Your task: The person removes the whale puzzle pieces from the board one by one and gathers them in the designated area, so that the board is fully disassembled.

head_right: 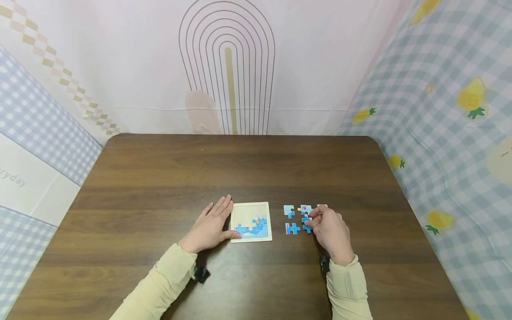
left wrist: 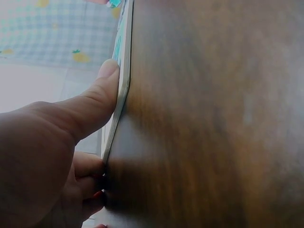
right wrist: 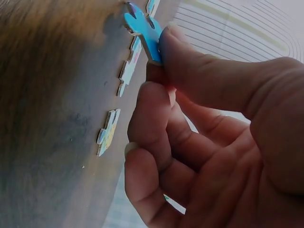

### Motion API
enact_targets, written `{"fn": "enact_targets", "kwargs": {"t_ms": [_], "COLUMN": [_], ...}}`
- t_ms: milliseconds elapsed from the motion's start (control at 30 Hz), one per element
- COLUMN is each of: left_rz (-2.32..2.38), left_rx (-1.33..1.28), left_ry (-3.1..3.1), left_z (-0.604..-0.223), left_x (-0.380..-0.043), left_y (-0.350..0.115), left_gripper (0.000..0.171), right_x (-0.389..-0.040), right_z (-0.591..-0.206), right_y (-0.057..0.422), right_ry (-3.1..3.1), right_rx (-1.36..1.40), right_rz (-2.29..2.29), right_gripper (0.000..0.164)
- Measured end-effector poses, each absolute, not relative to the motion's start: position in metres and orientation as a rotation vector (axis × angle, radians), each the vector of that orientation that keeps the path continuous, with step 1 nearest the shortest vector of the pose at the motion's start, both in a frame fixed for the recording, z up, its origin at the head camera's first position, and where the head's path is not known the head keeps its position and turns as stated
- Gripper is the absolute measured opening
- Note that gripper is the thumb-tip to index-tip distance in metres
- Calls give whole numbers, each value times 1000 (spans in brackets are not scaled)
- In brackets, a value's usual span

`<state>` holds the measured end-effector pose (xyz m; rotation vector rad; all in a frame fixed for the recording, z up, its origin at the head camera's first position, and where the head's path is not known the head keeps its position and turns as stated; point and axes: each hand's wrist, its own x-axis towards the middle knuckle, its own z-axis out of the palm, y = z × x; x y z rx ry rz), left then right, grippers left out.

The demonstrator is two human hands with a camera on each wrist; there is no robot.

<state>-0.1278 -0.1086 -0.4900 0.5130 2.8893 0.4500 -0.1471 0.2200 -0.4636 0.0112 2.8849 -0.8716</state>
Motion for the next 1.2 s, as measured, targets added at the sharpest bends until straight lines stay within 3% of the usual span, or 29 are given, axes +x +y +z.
{"fn": "enact_targets", "kwargs": {"t_ms": [433, 933, 1200], "left_rz": [462, 469, 500], "left_rx": [515, 514, 504], "left_ry": [2888, 2883, 2873], "left_z": [-489, -489, -491], "left_x": [-128, -127, -127], "left_y": [-109, -109, -109], "left_gripper": [98, 98, 98], "right_x": [-148, -148, -148], "right_z": [-466, -468, -469], "right_y": [219, 219, 219], "right_ry": [2908, 2907, 2916], "right_rx": [15, 30, 17], "right_rz": [-805, -754, -745], "right_gripper": [9, 22, 20]}}
